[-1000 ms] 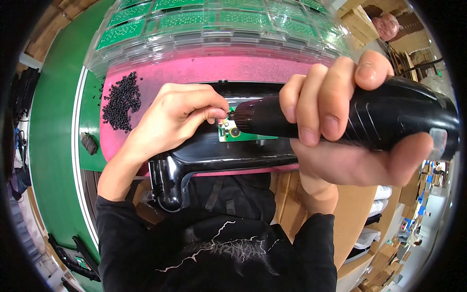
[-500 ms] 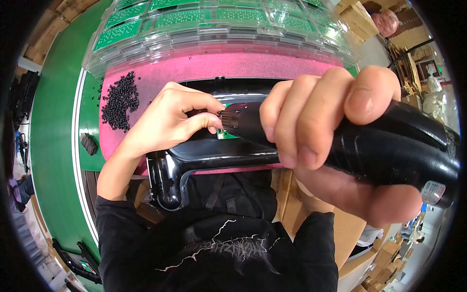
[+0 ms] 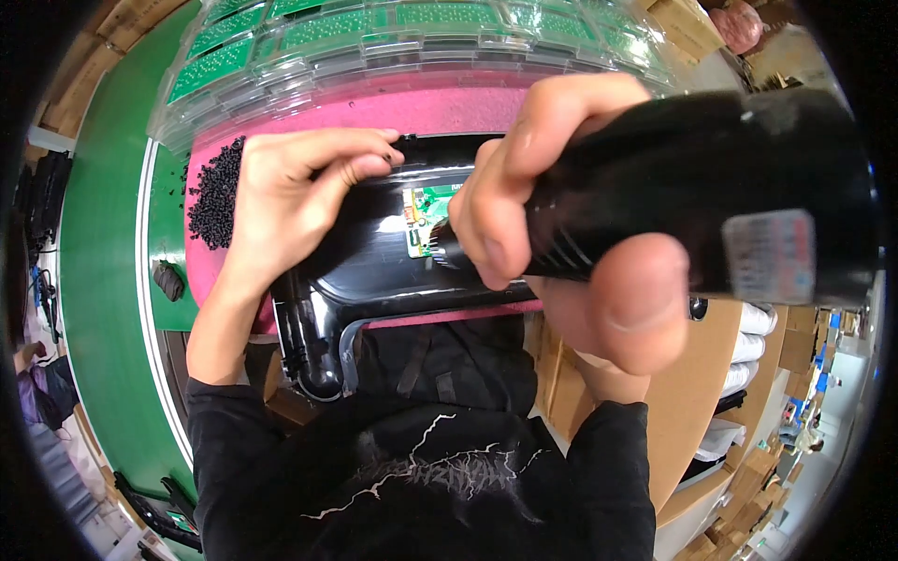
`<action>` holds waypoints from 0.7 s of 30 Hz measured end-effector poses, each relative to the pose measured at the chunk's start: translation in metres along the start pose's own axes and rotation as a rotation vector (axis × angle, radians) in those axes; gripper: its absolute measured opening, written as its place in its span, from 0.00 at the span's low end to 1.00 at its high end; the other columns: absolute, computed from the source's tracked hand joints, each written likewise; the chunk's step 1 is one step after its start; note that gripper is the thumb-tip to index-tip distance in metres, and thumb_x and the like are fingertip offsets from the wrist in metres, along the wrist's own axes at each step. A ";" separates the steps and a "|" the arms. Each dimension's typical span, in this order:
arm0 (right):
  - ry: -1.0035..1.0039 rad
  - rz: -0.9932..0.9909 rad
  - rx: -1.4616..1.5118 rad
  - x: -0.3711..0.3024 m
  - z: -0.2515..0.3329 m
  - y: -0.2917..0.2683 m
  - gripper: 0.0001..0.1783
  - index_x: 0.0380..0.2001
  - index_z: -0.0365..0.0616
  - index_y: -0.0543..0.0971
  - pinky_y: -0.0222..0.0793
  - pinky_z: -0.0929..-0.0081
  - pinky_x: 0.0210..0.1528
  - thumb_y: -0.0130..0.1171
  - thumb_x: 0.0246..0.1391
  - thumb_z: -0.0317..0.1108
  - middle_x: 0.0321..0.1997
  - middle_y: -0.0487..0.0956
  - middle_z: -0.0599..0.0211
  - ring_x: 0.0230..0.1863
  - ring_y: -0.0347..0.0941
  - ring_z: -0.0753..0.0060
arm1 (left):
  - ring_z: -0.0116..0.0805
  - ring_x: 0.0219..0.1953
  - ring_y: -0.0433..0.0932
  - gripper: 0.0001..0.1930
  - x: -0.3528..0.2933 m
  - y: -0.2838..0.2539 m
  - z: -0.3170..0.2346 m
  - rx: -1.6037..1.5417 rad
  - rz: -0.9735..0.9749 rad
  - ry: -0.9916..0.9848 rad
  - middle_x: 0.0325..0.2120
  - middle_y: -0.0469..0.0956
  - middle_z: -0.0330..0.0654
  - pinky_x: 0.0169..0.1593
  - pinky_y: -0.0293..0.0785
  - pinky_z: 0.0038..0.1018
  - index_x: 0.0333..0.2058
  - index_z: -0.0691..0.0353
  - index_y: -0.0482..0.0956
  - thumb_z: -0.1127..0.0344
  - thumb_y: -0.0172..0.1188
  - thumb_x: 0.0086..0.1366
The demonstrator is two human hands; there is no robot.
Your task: Assembling circuit boards into black plastic enclosures using an electric screwdriver.
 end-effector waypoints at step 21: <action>0.197 0.150 -0.197 0.003 -0.023 0.033 0.37 0.38 0.44 0.67 0.59 0.79 0.21 0.64 0.49 0.67 0.17 0.67 0.77 0.16 0.62 0.81 | 0.53 0.36 0.80 0.08 -0.013 -0.008 0.008 0.025 0.164 0.019 0.31 0.80 0.50 0.39 0.76 0.38 0.38 0.68 0.77 0.74 0.60 0.59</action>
Point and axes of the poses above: each hand's wrist, its own x-axis towards the middle knuckle, its own y-axis out of the palm, z = x × y, the point moved 1 cm from there along x, towards the middle knuckle
